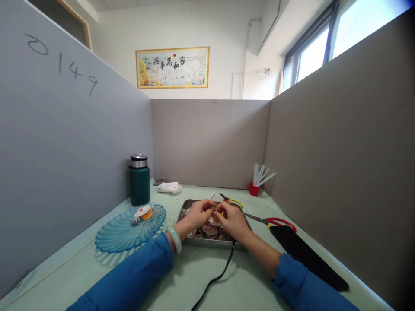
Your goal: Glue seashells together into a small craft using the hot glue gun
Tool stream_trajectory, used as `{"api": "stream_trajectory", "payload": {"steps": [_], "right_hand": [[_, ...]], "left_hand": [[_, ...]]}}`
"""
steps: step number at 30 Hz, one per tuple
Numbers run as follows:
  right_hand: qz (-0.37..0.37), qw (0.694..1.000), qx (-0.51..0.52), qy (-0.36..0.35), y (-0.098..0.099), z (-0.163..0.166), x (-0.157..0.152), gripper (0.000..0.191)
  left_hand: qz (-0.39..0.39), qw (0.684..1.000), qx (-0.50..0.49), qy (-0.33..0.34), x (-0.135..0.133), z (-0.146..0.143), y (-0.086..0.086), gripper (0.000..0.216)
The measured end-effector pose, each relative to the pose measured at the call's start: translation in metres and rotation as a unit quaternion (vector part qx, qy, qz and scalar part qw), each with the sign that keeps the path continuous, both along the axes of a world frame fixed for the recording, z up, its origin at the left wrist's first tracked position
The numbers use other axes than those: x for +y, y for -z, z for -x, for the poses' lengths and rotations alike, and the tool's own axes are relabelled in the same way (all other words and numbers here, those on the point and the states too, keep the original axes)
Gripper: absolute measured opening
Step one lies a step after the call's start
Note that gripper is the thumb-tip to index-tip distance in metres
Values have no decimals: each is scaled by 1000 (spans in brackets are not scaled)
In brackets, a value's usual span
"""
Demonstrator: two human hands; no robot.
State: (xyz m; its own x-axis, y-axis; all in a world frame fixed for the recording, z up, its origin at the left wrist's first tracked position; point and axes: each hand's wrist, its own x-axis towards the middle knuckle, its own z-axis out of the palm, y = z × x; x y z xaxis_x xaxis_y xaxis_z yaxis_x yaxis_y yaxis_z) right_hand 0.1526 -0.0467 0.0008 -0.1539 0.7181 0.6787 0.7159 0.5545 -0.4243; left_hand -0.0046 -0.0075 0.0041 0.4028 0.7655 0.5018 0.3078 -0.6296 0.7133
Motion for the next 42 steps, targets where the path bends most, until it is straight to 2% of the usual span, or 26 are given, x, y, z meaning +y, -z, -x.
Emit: {"api": "stream_trajectory", "payload": {"steps": [42], "right_hand": [[12, 1000, -4, 6, 1, 0, 1, 8]], "left_hand": [[-19, 1000, 20, -13, -2, 1, -2, 28]]}}
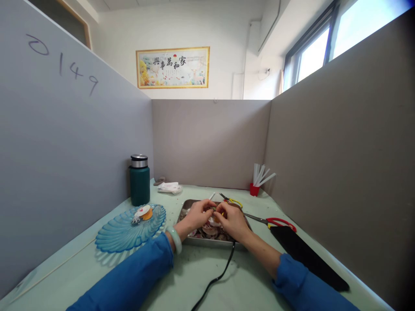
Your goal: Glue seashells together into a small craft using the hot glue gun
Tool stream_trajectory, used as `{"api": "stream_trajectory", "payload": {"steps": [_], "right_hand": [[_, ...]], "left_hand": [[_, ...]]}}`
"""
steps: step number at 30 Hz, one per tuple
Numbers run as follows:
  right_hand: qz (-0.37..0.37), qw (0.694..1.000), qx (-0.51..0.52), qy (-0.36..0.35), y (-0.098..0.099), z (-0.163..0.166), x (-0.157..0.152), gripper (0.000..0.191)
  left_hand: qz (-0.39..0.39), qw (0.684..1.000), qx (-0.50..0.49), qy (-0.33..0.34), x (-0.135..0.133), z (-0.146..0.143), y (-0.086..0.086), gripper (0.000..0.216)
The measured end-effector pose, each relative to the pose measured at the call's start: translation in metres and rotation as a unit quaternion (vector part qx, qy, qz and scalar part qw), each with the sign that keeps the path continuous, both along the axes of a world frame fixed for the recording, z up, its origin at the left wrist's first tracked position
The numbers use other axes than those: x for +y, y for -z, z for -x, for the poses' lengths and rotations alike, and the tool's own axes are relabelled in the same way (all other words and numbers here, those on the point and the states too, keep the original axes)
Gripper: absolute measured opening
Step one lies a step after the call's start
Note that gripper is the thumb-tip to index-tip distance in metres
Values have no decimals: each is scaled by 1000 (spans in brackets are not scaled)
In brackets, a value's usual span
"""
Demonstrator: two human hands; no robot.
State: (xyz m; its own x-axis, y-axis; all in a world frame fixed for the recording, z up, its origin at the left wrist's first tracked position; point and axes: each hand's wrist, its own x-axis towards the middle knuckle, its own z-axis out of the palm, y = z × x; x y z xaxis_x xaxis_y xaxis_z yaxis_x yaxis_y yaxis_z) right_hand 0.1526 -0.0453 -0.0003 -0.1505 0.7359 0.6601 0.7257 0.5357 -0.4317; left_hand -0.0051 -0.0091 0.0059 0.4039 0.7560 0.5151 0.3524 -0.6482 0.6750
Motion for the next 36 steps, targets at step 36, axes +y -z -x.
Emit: {"api": "stream_trajectory", "payload": {"steps": [36], "right_hand": [[-10, 1000, 2, -3, -1, 0, -1, 8]], "left_hand": [[3, 1000, -8, -4, 0, -1, 1, 27]]}}
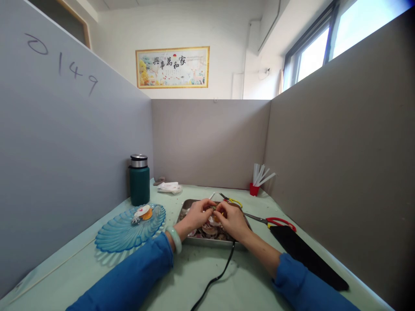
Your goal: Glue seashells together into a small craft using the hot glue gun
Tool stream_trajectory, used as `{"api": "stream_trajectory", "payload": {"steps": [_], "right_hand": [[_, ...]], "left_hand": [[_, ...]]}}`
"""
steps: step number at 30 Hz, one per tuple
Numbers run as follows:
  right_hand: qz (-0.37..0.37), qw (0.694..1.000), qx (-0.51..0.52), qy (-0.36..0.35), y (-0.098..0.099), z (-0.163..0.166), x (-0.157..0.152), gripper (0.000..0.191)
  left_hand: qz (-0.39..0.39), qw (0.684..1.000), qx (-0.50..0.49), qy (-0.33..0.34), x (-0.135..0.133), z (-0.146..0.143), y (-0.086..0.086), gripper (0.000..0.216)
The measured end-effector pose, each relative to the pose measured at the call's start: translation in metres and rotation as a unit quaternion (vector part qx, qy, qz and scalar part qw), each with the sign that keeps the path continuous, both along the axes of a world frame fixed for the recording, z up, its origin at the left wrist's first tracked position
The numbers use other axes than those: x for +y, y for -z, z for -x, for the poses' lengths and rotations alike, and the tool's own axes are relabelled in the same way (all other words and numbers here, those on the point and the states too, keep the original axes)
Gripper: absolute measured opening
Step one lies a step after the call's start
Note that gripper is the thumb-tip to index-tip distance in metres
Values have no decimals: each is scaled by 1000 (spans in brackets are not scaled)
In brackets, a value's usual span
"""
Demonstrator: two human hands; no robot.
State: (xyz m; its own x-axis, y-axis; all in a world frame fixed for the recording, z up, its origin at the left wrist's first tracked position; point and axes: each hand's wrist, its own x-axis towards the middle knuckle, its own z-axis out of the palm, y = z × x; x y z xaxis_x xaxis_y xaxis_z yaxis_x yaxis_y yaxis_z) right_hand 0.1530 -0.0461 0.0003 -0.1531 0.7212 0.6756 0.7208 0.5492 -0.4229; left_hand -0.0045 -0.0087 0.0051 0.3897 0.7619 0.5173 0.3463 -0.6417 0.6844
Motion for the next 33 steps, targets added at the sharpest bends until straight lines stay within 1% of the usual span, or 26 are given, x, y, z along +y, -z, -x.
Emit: {"api": "stream_trajectory", "payload": {"steps": [22, 33], "right_hand": [[-5, 1000, 7, -1, 1, 0, 1, 10], [-4, 1000, 2, -5, -1, 0, -1, 11]], "left_hand": [[-12, 1000, -24, 2, 4, 0, 4, 26], [-10, 1000, -17, 1, 4, 0, 4, 27]]}}
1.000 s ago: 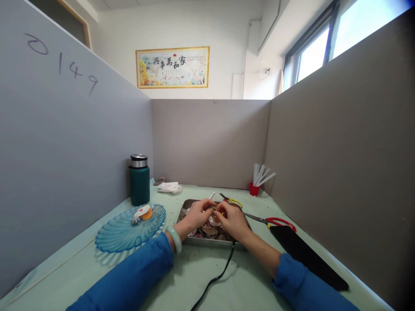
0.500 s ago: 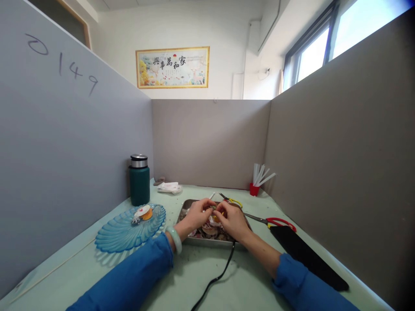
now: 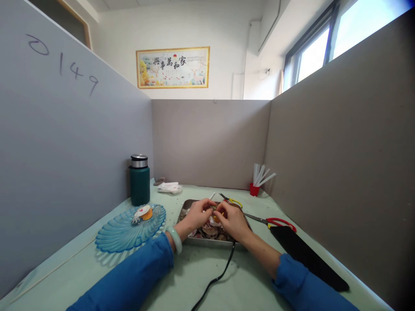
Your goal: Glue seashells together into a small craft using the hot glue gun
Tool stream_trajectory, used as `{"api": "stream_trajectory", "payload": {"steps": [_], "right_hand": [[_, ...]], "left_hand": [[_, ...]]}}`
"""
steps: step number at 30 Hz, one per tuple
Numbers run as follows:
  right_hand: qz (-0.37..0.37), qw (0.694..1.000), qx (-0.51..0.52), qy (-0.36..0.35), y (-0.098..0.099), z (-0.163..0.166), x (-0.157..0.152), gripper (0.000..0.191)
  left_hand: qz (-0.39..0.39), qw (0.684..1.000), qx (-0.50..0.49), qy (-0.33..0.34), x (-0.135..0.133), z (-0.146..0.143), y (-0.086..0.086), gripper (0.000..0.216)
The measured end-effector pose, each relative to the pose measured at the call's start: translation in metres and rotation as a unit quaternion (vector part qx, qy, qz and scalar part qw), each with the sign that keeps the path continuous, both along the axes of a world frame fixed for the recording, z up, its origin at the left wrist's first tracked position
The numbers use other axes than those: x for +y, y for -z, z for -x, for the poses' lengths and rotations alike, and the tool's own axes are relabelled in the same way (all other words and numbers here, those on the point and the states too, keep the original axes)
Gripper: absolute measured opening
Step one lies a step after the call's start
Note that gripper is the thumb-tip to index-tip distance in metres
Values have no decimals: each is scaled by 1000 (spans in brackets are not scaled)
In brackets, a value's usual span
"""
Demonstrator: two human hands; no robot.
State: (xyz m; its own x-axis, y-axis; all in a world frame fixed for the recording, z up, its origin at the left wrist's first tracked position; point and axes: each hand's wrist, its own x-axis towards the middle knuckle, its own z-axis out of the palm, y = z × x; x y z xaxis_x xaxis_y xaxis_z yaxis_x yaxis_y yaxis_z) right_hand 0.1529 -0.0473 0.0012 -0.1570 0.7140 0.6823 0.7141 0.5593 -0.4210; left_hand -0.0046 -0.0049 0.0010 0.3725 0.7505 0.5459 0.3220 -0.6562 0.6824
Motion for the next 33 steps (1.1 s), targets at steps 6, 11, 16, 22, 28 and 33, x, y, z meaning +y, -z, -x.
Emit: {"api": "stream_trajectory", "payload": {"steps": [6, 11, 16, 22, 28, 33], "right_hand": [[2, 1000, 0, 7, 0, 0, 1, 10], [1, 1000, 0, 10, 2, 0, 3, 10], [6, 1000, -1, 12, 3, -1, 3, 11], [-1, 1000, -6, 15, 3, -1, 4, 12], [-1, 1000, -5, 17, 3, -1, 4, 12], [2, 1000, -10, 19, 3, -1, 3, 13]], "left_hand": [[-3, 1000, 2, 1, -1, 0, -1, 27], [1, 1000, -4, 3, -2, 0, -2, 27], [7, 1000, -19, 12, -1, -1, -1, 28], [6, 1000, -7, 7, -1, 0, -1, 27], [5, 1000, 0, 8, -1, 1, -1, 25], [6, 1000, -3, 18, -1, 1, -1, 24]]}}
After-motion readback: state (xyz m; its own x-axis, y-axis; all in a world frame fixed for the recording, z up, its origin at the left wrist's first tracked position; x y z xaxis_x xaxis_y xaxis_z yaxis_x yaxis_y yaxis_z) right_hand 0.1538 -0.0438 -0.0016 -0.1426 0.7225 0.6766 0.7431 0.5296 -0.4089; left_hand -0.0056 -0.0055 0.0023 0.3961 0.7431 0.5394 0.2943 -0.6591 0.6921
